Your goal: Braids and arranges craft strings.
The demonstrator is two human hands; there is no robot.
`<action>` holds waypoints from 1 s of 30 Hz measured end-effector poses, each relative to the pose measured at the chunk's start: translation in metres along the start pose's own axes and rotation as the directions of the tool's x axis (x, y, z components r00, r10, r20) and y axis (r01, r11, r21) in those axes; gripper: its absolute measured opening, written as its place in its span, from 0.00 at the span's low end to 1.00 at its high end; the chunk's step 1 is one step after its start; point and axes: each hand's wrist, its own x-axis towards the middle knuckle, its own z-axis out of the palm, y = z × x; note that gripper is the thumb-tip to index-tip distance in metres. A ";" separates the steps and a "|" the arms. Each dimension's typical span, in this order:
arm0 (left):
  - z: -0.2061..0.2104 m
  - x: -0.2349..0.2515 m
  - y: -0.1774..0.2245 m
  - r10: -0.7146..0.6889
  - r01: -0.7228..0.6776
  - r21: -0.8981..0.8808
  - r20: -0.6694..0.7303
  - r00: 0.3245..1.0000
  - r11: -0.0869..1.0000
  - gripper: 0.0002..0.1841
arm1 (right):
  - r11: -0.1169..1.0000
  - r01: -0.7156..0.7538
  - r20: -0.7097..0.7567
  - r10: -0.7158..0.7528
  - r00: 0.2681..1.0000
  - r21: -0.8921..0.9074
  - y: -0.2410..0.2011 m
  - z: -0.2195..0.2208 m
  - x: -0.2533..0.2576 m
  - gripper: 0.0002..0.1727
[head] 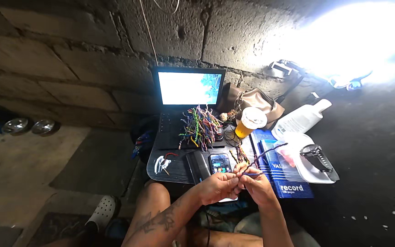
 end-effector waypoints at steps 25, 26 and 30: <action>0.014 0.000 -0.002 0.348 -0.153 0.644 -0.188 0.919 0.750 0.08 | 0.940 0.025 -0.282 -0.128 0.951 -0.341 -0.012 0.016 -0.005 0.07; 0.013 0.003 -0.005 0.530 -0.131 0.866 -0.169 0.831 0.482 0.10 | 0.910 -0.020 -0.361 -0.144 0.921 -0.414 -0.009 0.019 -0.003 0.08; 0.011 0.002 -0.003 0.435 -0.063 0.808 -0.249 0.865 0.586 0.12 | 0.939 -0.086 -0.414 -0.064 0.908 -0.333 -0.007 0.024 0.001 0.06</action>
